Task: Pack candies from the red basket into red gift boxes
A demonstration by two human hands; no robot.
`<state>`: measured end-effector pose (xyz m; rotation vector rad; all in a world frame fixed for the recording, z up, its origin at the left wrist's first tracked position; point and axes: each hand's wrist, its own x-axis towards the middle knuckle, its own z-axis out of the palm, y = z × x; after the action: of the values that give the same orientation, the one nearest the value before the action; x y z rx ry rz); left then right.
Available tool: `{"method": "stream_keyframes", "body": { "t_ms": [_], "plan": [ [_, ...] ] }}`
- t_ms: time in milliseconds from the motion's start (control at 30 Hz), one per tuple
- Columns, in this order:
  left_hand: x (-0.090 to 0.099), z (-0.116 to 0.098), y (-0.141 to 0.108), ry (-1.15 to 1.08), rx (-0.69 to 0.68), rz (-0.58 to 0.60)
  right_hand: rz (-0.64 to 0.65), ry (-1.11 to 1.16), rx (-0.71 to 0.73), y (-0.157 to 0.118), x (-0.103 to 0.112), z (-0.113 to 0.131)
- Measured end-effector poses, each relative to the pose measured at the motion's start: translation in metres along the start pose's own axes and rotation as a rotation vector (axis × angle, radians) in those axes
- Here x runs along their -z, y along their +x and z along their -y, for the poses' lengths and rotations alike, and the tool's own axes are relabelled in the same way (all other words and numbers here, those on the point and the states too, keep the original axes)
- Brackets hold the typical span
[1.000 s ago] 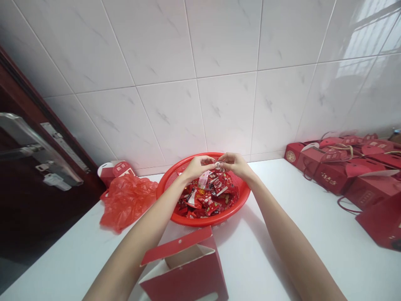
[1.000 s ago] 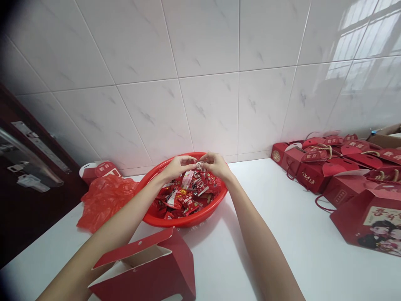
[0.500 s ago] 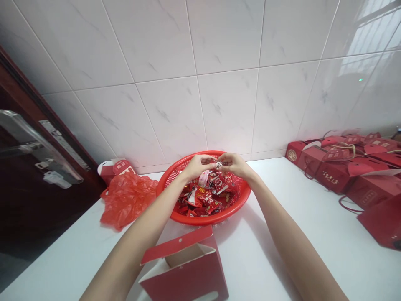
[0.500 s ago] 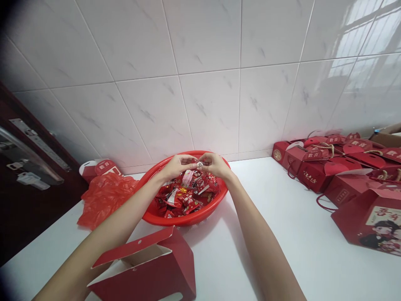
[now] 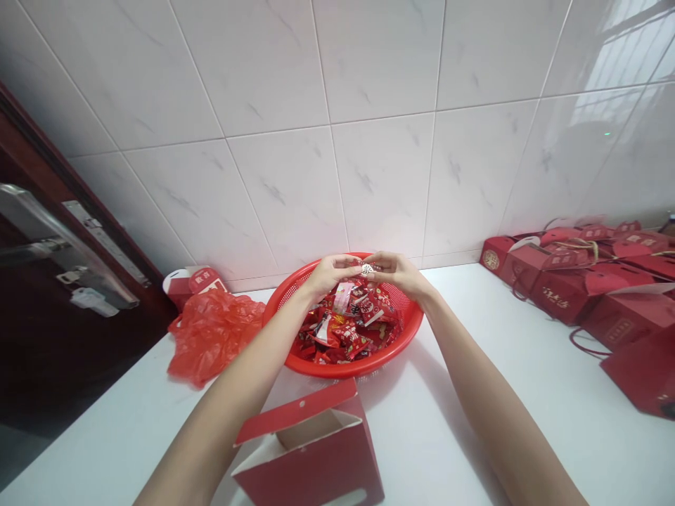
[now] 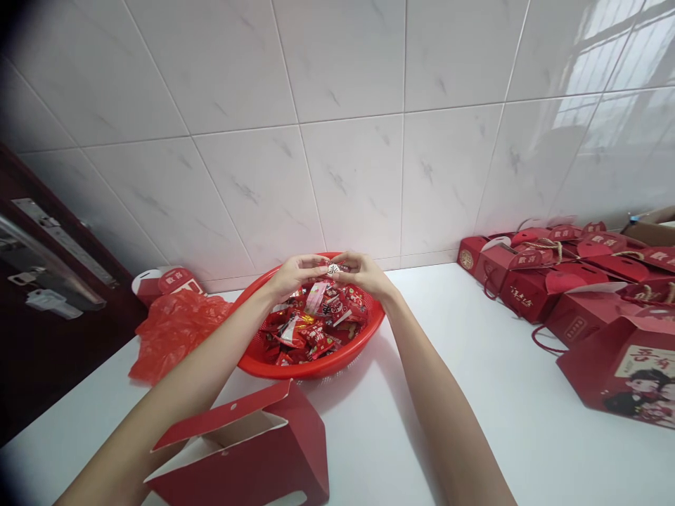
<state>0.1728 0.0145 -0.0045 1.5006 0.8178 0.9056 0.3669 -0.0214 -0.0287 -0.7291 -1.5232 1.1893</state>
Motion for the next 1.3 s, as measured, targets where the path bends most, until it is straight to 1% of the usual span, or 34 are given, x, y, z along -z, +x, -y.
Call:
{"method": "stream_keyframes", "body": {
  "t_ms": [133,300,500,567,633,667,733,800,867,933,967,1033,1100,1133,1167,1200,1233,1300],
  "plan": [
    [-0.001,-0.002,0.0,-0.059,0.037,-0.03,0.021,0.037,-0.01,-0.001,0.001,0.0],
    [0.001,-0.001,-0.001,0.03,0.051,-0.011,0.054,0.017,-0.012,0.003,0.002,-0.007],
    [0.001,0.003,0.001,0.083,-0.011,-0.01,0.033,-0.099,-0.026,0.002,-0.003,-0.002],
    [0.0,0.004,0.002,0.13,-0.017,0.005,-0.024,-0.154,-0.017,0.003,-0.004,-0.002],
    [0.0,0.007,0.001,0.256,-0.002,0.046,-0.16,-0.172,-0.003,0.004,-0.002,-0.003],
    [-0.001,0.008,0.0,0.36,0.015,0.078,-0.243,-0.157,0.001,0.004,-0.001,-0.004],
    [-0.003,0.012,-0.003,0.614,0.042,0.177,-0.39,-0.099,-0.001,0.004,0.001,-0.005],
    [-0.008,0.015,-0.007,0.841,0.036,0.303,-0.465,-0.052,-0.018,0.004,0.002,-0.004],
    [-0.013,0.017,-0.01,1.009,0.003,0.408,-0.476,-0.042,-0.039,0.004,0.002,-0.003],
    [-0.018,0.017,-0.01,1.173,-0.02,0.442,-0.46,-0.044,-0.057,0.004,0.0,-0.002],
    [-0.019,0.017,-0.01,1.261,-0.022,0.425,-0.449,-0.044,-0.062,0.004,0.0,-0.002],
    [-0.021,0.015,-0.009,1.419,-0.03,0.335,-0.433,-0.045,-0.063,0.004,-0.001,-0.002],
    [-0.02,0.014,-0.007,1.506,-0.061,0.24,-0.419,-0.045,-0.06,0.004,-0.001,-0.002],
    [-0.019,0.014,-0.007,1.515,-0.093,0.223,-0.415,-0.044,-0.059,0.005,-0.001,-0.003],
    [-0.019,0.014,-0.007,1.504,-0.131,0.24,-0.413,-0.043,-0.06,0.005,-0.001,-0.003],
    [-0.02,0.014,-0.007,1.477,-0.163,0.29,-0.411,-0.042,-0.062,0.005,-0.001,-0.003],
    [-0.021,0.014,-0.007,1.445,-0.176,0.366,-0.413,-0.042,-0.065,0.005,-0.001,-0.003],
    [-0.026,0.016,-0.008,1.398,-0.141,0.521,-0.418,-0.041,-0.076,0.005,-0.001,-0.002]
  ]
}}
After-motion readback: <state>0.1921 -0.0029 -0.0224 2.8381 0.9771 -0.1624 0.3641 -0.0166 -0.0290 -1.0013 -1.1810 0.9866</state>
